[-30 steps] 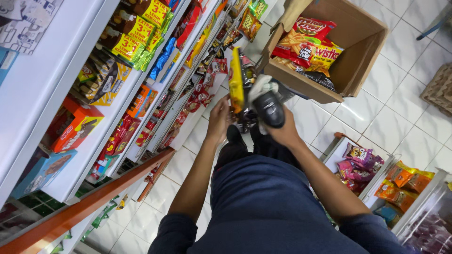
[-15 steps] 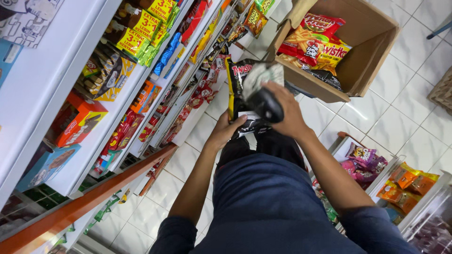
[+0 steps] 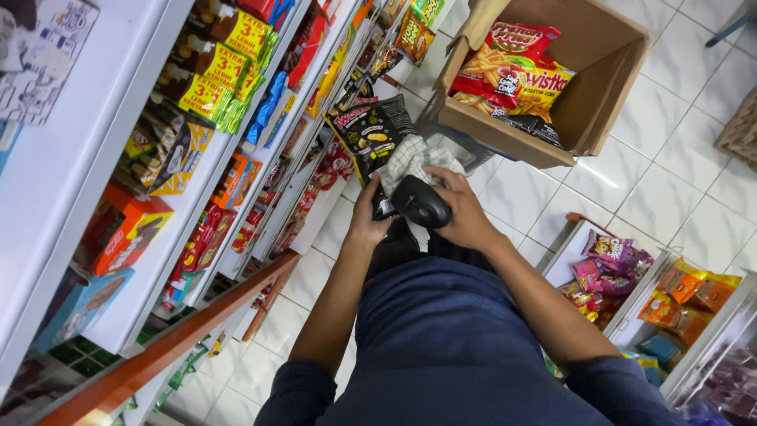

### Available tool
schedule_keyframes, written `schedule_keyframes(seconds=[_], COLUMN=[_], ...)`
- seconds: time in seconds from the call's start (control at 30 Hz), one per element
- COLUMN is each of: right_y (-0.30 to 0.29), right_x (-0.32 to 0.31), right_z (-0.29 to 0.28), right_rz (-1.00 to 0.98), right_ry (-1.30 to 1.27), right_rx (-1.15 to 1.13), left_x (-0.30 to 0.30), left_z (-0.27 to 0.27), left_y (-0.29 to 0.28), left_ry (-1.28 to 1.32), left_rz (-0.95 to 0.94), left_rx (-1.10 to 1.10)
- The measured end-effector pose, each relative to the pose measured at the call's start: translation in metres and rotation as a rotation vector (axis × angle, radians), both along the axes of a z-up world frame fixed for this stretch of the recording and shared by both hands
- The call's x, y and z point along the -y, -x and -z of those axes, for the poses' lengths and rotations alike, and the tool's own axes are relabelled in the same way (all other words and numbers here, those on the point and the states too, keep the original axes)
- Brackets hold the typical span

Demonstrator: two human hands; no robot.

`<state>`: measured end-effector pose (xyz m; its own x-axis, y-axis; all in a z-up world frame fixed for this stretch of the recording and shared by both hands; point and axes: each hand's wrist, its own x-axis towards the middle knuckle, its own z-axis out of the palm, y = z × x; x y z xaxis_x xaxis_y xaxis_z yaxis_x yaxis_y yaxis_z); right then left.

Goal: The person is scanning snack bags with a handheld scanner and placing them into a cardboard box.

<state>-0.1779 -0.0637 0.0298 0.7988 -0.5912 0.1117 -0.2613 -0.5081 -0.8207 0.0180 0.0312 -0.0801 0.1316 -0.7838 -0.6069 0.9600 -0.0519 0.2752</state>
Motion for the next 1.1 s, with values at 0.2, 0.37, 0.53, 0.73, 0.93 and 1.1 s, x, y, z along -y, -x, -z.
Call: schedule_keyframes(seconds=[0.2, 0.37, 0.53, 0.73, 0.93, 1.1], right_y=[0.005, 0.013, 0.023, 0.04, 0.049, 0.052], right_x=[0.008, 0.027, 0.048, 0.098, 0.143, 0.14], right_z=[0.012, 0.021, 0.038, 0.047, 0.029, 0.064], right_rz=[0.273, 0.325, 0.485, 0.76, 1.024, 1.164], right_ry=[0.223, 0.104, 0.069, -0.258, -0.463, -0.526], right_rx=[0.097, 0.012, -0.174, -0.067, 0.899, 1.155], left_x=[0.01, 0.016, 0.013, 0.012, 0.011, 0.022], left_z=[-0.01, -0.009, -0.01, -0.015, -0.013, -0.001], left_y=[0.005, 0.003, -0.001, 0.0, -0.003, -0.003], left_ry=[0.085, 0.068, 0.024, 0.017, 0.041, -0.036], left_rz=[0.106, 0.115, 0.123, 0.097, 0.075, 0.08], left_rx=[0.064, 0.123, 0.145, 0.123, 0.088, 0.038])
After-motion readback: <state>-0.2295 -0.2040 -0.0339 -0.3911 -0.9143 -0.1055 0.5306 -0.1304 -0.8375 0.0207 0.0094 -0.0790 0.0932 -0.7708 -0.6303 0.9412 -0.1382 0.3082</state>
